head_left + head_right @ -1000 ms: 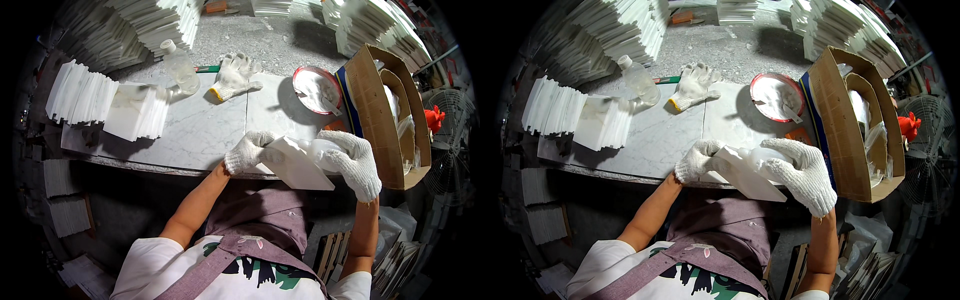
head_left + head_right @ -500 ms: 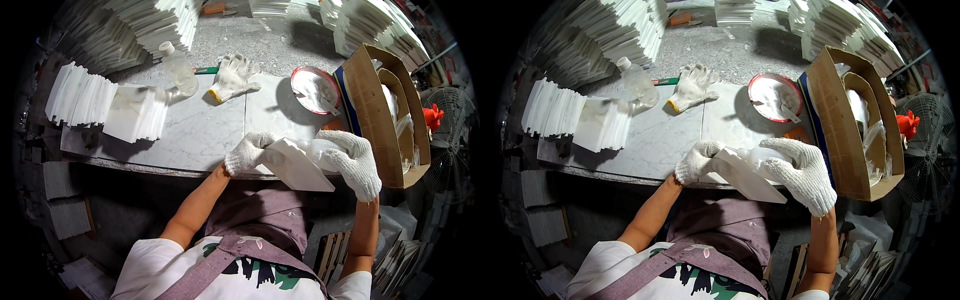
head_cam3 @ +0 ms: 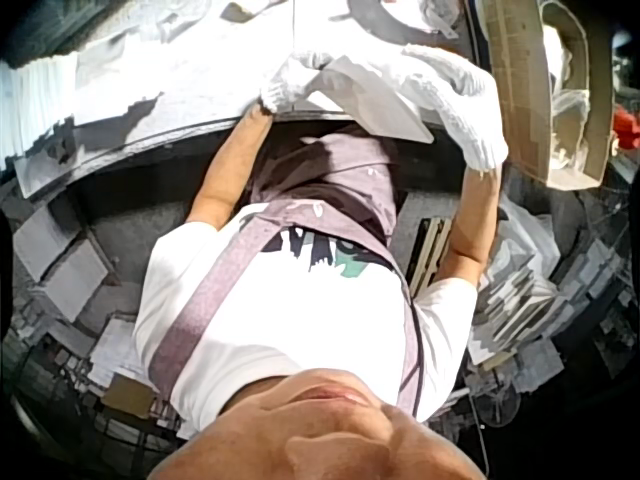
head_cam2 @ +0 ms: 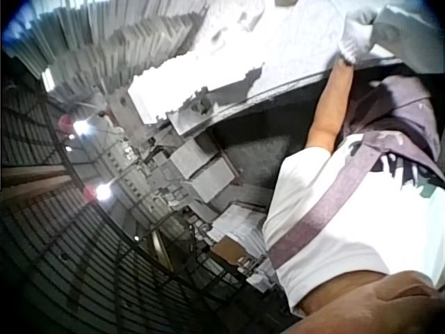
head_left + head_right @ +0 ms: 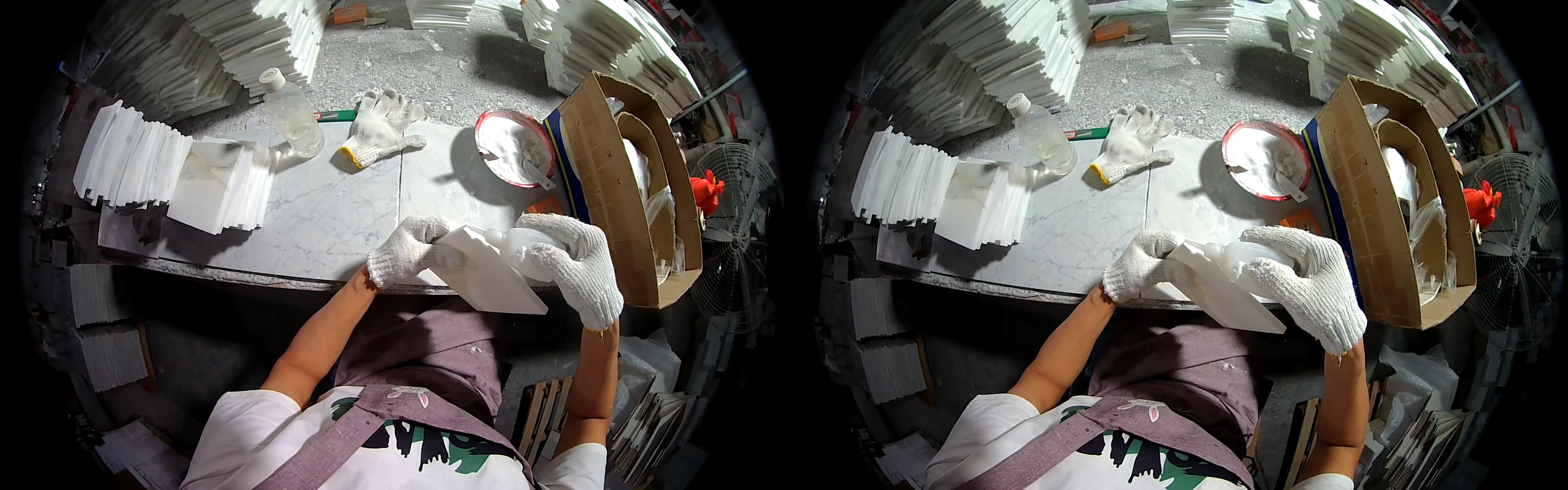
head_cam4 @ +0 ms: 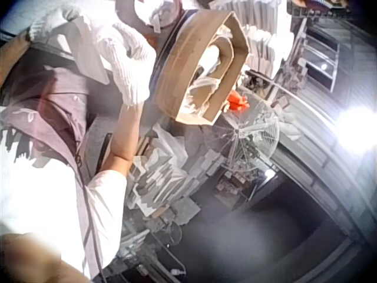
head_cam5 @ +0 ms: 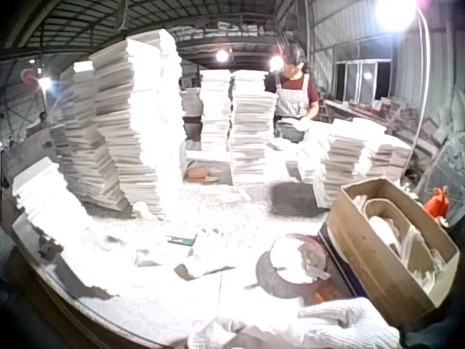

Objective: The person uses a metal scraper to smooth and clean the edges of white rectangular tiles. They repeatedly scrape along the edges, rotate the tile to access different sides, and place the finished tiles into a cardboard box.

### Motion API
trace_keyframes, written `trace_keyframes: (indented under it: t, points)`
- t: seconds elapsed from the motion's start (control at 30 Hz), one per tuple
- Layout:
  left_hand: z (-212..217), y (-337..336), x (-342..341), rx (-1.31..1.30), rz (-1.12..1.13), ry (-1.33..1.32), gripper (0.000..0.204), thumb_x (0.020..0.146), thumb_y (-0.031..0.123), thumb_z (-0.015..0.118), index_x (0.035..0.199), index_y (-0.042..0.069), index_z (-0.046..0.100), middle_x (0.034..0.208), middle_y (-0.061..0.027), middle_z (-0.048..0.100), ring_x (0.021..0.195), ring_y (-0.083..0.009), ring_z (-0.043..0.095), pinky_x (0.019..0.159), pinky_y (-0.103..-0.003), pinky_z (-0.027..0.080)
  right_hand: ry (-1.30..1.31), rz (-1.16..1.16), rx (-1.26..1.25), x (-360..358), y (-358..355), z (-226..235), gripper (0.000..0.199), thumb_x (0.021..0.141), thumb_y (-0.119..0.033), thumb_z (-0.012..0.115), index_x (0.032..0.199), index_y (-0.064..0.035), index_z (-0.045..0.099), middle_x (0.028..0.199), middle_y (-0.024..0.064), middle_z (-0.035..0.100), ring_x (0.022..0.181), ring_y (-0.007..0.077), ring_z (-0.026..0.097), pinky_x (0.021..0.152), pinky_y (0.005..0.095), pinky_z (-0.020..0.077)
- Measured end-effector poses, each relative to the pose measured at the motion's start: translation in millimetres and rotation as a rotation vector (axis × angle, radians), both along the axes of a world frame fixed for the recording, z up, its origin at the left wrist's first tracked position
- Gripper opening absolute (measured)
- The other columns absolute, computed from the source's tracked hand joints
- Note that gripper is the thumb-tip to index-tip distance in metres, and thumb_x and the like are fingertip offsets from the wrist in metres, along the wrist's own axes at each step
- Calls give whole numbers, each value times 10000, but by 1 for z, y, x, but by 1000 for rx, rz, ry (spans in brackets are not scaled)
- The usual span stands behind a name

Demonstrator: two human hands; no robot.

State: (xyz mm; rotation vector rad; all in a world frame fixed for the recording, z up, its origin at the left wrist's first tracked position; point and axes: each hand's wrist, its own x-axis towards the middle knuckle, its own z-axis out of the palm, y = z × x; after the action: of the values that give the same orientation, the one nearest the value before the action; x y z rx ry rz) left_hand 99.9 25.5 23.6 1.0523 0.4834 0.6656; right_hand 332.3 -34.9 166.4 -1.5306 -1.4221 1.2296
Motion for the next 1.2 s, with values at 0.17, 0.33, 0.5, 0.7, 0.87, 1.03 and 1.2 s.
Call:
trace_keyframes:
  t: [0.17, 0.33, 0.5, 0.7, 0.87, 1.03, 1.2]
  points:
    - [2, -1, 0, -13, 2, -11, 442, 752, 221, 806, 1088, -13, 639, 967, -42, 683, 854, -88, 613, 762, -252, 510, -28, 12, 4, 0, 1, 0, 395, 772, -163, 678, 1100, 54, 648, 971, 116, 696, 888, 135, 642, 822, 280, 509]
    - [2, 1, -2, 22, -14, 54, 451, 757, 256, 802, 1079, -16, 641, 960, -39, 681, 854, -78, 605, 762, -254, 513, -11, -5, 4, -1, -1, 2, 380, 771, -145, 677, 1093, 55, 649, 971, 112, 695, 886, 133, 640, 819, 278, 509]
    - [2, 0, -2, -16, -17, -2, 456, 761, 264, 799, 1083, -16, 639, 967, -39, 680, 864, -75, 603, 767, -255, 512, -20, 6, -1, -3, 0, 6, 375, 773, -137, 677, 1093, 56, 648, 972, 107, 692, 890, 131, 637, 826, 276, 506]
    - [1, -2, -3, -61, -3, 1, 469, 753, 251, 807, 1097, -14, 630, 976, -37, 676, 872, -89, 609, 778, -257, 510, 137, 0, -57, 1, 1, -2, 463, 773, -119, 672, 1198, 46, 593, 1093, 117, 660, 953, 142, 621, 851, 277, 497]
    - [-3, -3, -9, -58, 30, -42, 478, 732, 245, 820, 1083, -14, 624, 966, -36, 673, 877, -97, 612, 777, -257, 510, 339, -53, -13, -1, 1, -16, 645, 771, -160, 702, 1339, 26, 458, 1074, 95, 626, 918, 143, 621, 758, 264, 501]
    - [-10, -7, -38, -74, 115, 10, 496, 707, 257, 834, 1068, -11, 626, 974, -44, 676, 888, -105, 618, 777, -262, 513, 604, -48, -112, -3, 13, -49, 561, 817, -241, 708, 1259, 16, 476, 1037, 84, 599, 930, 165, 625, 740, 277, 501]
    - [-3, -4, -69, -23, 194, 68, 507, 683, 299, 836, 1037, -16, 656, 1008, -90, 687, 897, -144, 643, 798, -282, 527, 444, -8, -69, -37, 42, -98, 319, 886, -86, 618, 1168, 24, 517, 1029, 64, 622, 967, 136, 609, 855, 271, 491]
